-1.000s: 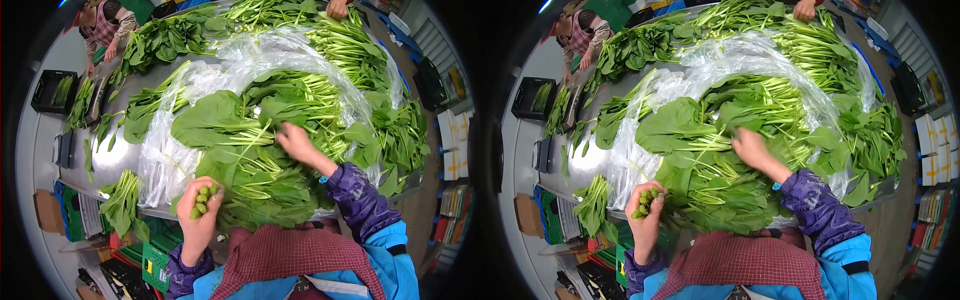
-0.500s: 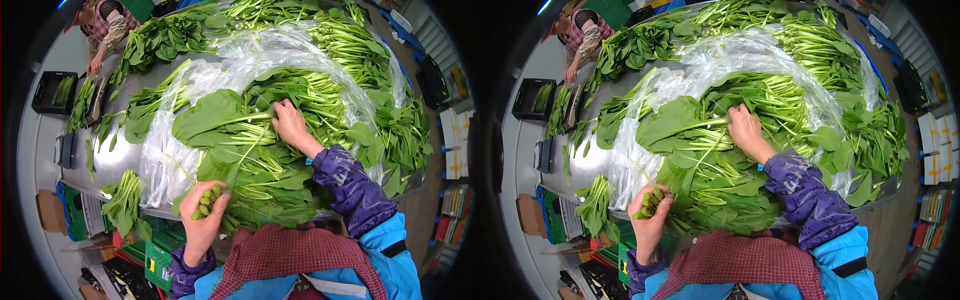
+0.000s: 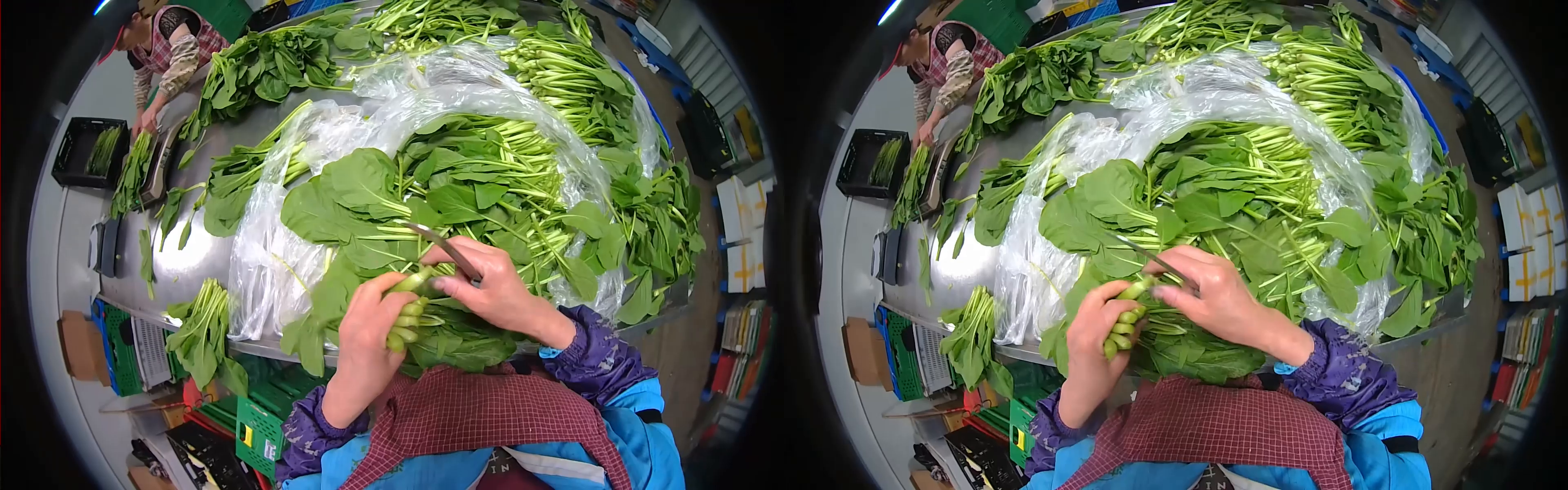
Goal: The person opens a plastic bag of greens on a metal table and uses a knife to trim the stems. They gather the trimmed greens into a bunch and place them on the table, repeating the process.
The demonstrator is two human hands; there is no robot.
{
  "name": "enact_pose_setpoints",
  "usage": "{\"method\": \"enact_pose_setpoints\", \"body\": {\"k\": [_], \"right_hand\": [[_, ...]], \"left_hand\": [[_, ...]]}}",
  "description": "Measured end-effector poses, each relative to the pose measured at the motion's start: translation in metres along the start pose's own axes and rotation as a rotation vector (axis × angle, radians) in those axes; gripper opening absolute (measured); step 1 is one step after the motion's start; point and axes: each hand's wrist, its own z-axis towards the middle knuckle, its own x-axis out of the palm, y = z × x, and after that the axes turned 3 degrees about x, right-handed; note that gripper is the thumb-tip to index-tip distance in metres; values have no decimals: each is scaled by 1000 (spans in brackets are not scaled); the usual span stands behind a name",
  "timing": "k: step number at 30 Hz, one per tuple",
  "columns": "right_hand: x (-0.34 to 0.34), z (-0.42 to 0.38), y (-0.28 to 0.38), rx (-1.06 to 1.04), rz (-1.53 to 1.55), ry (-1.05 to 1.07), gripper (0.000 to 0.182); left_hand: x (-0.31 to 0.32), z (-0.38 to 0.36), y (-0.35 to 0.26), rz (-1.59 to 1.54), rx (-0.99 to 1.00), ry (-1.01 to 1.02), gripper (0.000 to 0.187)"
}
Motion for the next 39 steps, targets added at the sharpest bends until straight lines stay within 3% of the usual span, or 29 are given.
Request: {"method": "enact_pose_setpoints", "body": {"k": [2,4,8,10,14,16,20,21,22,24,28,30,33,34,37,39], "right_hand": [[9,-7,-17,-201,-217,-197,21],[12,-15,-17,-173,-258,-130,24],[19,-21,-31,-1,-391,-81,23],[16,-25,-53,221,-468,243,19],[7,-13,-69,250,-357,160,20],[6,2,-70,175,-469,-60,20],[21,23,-92,70,-589,-62,38],[30,21,-100,-109,-606,-5,38],[41,16,-103,-106,-577,135,36],[58,0,-91,-183,-444,367,34],[53,-1,-70,-242,-268,403,28],[42,11,-71,-264,-239,135,22],[23,34,-92,-182,-520,-158,14],[16,41,-101,-83,-640,-132,12],[11,50,-111,-63,-745,-181,13],[11,55,-112,110,-837,-108,16]], "left_hand": [[3,-2,2,-8,-54,-52,32],[5,-3,0,-6,-39,-47,31],[7,-8,3,-60,-32,-17,27],[-4,-9,-1,-80,-59,-26,26],[-24,-13,3,-143,-150,-83,25],[-28,-15,5,-156,-167,-87,25],[-29,-18,5,-234,-221,-146,29],[-28,-19,1,-351,-338,-181,31],[-28,-18,-1,-469,-457,-215,33],[-29,-16,-2,-486,-473,-216,36],[-35,-17,7,-340,-421,-123,38],[-33,-17,10,-336,-405,-133,35],[-29,-16,8,-369,-394,-174,28],[-27,-15,7,-408,-408,-203,25],[-24,-16,5,-463,-413,-257,24],[-28,-16,4,-372,-387,-228,24]]}}
